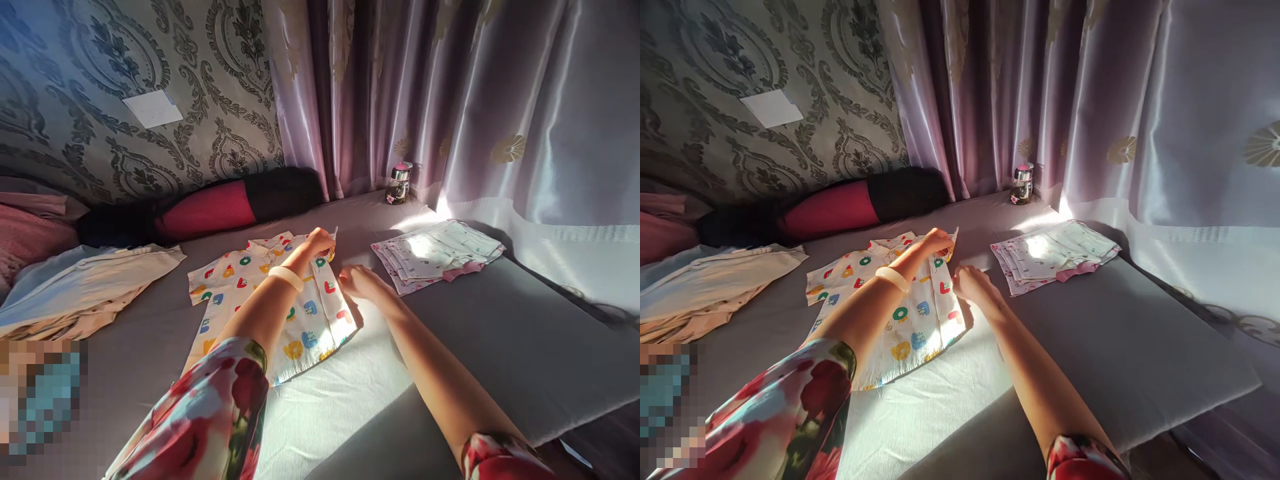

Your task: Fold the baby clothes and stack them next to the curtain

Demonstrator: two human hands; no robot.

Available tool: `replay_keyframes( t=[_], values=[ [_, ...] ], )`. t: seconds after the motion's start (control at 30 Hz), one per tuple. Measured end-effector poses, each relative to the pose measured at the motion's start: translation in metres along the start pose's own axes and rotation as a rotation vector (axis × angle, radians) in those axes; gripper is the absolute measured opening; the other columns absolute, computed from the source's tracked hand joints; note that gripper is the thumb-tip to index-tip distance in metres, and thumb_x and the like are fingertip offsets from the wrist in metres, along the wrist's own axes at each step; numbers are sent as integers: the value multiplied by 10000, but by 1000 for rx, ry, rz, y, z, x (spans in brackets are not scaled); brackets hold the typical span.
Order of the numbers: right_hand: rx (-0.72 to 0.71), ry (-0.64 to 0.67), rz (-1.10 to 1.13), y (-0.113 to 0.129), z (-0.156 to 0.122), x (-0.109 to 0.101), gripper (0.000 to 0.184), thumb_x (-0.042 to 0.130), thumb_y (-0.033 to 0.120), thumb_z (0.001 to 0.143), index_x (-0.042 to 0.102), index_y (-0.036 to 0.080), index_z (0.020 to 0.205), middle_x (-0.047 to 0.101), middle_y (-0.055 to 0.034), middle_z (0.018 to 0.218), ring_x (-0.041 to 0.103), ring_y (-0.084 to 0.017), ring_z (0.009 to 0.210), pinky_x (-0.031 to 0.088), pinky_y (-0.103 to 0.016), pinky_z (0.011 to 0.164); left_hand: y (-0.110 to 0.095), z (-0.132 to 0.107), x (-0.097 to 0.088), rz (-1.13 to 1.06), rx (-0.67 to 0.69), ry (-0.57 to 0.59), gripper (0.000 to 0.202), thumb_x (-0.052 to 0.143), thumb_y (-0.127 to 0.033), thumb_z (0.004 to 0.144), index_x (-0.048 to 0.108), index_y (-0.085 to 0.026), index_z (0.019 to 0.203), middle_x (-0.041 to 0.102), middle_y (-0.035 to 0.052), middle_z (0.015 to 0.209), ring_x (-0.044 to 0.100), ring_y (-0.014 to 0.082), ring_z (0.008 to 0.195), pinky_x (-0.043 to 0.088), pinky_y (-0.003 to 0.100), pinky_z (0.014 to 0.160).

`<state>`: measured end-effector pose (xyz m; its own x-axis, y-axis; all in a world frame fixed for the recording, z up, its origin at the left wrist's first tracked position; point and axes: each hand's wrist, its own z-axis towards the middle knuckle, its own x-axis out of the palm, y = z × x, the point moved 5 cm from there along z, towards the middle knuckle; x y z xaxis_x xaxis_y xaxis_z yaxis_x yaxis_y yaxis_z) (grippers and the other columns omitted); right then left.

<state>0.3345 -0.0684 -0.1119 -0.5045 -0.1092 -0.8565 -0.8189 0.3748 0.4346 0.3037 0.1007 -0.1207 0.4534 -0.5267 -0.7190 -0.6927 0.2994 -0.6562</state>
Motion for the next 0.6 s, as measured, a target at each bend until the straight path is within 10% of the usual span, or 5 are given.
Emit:
replay_keyframes(
  t=[0.27, 0.6],
  values=[
    [29, 314, 364, -10, 1, 1, 358, 449, 335, 998, 642, 174, 744, 765, -114, 919, 701, -153, 717, 514, -206, 572, 29, -22, -29, -426, -64, -33, 47, 662, -181, 821, 674, -139, 838, 726, 56, 722, 715, 167, 732, 613, 305, 749],
    [-177, 397, 368, 14, -9, 5, 283, 619, 400, 920, 622, 167, 1081, 750, -78, 921, 698, -141, 690, 468, -196, 517, 66, -54, -61, -700, -88, -136, 82, 597, -152, 867, 662, -175, 912, 738, 43, 885, 710, 163, 821, 609, 357, 837]
  ],
)
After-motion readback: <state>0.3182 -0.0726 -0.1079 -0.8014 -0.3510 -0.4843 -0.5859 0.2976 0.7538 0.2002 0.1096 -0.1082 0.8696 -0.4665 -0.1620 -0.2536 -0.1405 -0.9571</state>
